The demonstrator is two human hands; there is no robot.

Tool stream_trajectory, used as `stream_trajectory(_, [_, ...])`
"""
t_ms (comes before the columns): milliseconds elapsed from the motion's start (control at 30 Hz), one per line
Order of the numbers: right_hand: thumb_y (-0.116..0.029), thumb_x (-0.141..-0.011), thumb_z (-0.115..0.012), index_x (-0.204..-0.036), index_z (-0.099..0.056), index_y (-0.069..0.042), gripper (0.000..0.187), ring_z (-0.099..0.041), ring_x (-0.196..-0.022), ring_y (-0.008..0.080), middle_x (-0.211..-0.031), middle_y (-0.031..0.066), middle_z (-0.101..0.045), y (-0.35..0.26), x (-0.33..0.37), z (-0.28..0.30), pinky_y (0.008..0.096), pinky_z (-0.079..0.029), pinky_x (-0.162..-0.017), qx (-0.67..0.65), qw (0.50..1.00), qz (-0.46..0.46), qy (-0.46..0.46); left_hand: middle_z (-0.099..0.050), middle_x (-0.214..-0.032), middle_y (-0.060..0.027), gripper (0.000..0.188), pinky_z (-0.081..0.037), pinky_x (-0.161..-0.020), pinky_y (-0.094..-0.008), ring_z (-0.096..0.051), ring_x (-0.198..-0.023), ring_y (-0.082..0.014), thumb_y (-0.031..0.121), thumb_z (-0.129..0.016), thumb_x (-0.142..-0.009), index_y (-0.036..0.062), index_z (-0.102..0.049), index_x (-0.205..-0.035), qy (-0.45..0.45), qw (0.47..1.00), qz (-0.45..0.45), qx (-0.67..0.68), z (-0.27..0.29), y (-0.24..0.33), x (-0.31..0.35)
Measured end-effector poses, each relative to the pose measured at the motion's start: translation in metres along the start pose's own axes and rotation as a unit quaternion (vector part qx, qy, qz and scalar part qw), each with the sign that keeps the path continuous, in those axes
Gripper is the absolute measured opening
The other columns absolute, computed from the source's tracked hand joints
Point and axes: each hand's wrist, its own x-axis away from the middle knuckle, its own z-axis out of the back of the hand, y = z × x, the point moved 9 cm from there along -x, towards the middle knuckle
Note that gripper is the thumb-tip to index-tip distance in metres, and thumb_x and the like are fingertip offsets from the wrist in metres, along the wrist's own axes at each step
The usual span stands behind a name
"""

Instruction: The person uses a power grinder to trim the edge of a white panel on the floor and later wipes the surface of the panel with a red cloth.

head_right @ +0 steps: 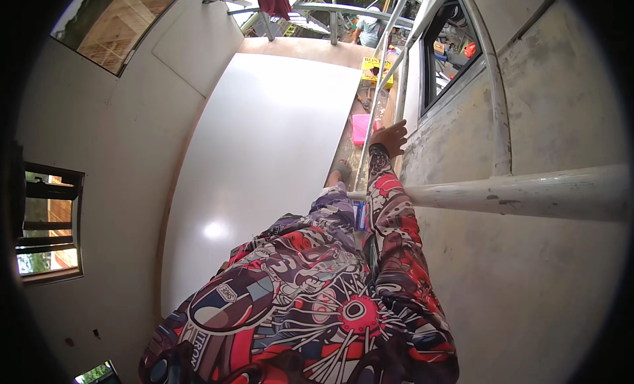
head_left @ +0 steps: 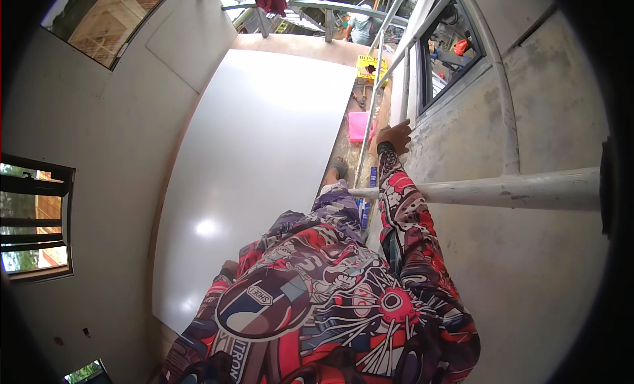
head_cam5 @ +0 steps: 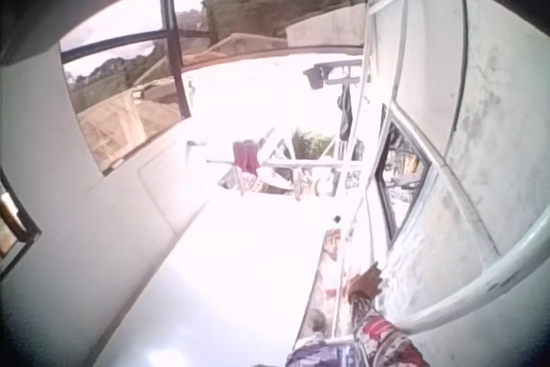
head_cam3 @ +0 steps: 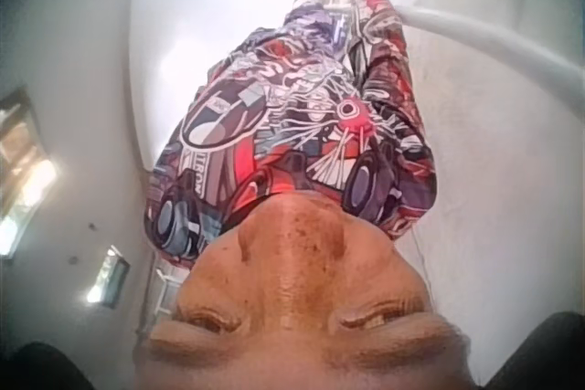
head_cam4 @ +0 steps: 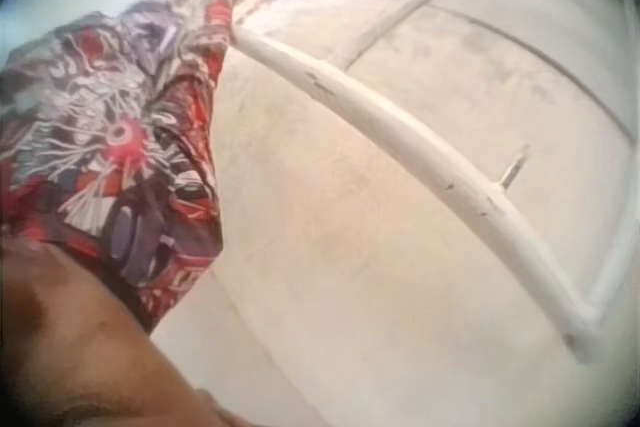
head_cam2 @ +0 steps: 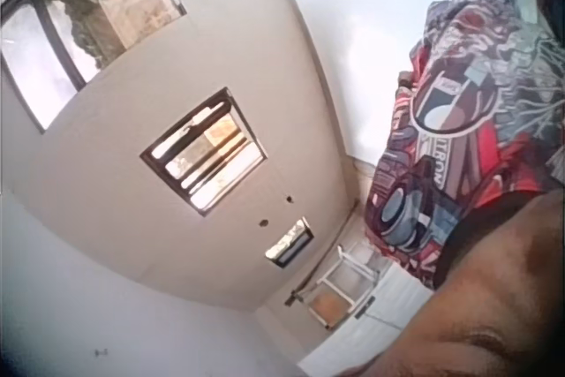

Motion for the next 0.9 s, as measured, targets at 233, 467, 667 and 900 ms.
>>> stream_trajectory(233, [-0.026,-0.093,-0.053,-0.126,-0.043,-0.013,0.038,-0.063,-0.107,0.0303,-0.118,0.0102,-0.059,0.008,-0.031,0.005,0.0477,-0.053,-0.085,-0.076,0.995,-0.051,-0.045,-0.067,-0.090,-0.0078,0.026,-0.054,-0.054,-0.0379,-0.066,-0.071,-0.0203,0.030,-0.062,-0.088,0.0102,-0.062,-0.105,0.117,0.936,-0.078,0.323,0.109,0.111,0.093])
stream_trajectory(467, [-0.030,-0.094,-0.053,-0.124,-0.044,-0.014,0.035,-0.066,-0.100,0.0358,-0.109,0.0148,-0.065,0.019,-0.042,-0.012,0.0478,-0.054,-0.083,-0.095,0.993,-0.043,-0.052,-0.068,-0.095,-0.0074,0.034,-0.053,-0.056,-0.0325,-0.066,-0.075,-0.0172,0.028,-0.059,-0.092,0.0026,-0.061,-0.115,0.226,0.828,-0.273,0.434,0.183,0.228,0.217])
stream_trajectory(667, [-0.029,-0.095,-0.052,-0.128,-0.044,-0.013,0.037,-0.066,-0.100,0.0364,-0.110,0.0167,-0.066,0.027,-0.050,0.005,0.0498,-0.052,-0.082,-0.100,0.993,0.006,-0.063,-0.068,-0.093,-0.0068,0.033,-0.051,-0.059,-0.0264,-0.067,-0.079,-0.0151,0.025,-0.059,-0.092,0.0010,-0.063,-0.115,0.362,0.777,-0.346,0.382,0.234,0.247,0.298])
stream_trajectory(900, [-0.029,-0.092,-0.054,-0.137,-0.042,-0.019,0.048,-0.064,-0.105,0.0373,-0.114,0.0163,-0.066,0.027,-0.056,-0.008,0.0505,-0.050,-0.087,-0.104,0.993,0.021,-0.053,-0.068,-0.092,-0.0059,0.030,-0.050,-0.060,-0.0279,-0.066,-0.076,-0.0161,0.024,-0.059,-0.092,0.0007,-0.064,-0.111,0.377,0.766,-0.402,0.330,0.270,0.304,0.297])
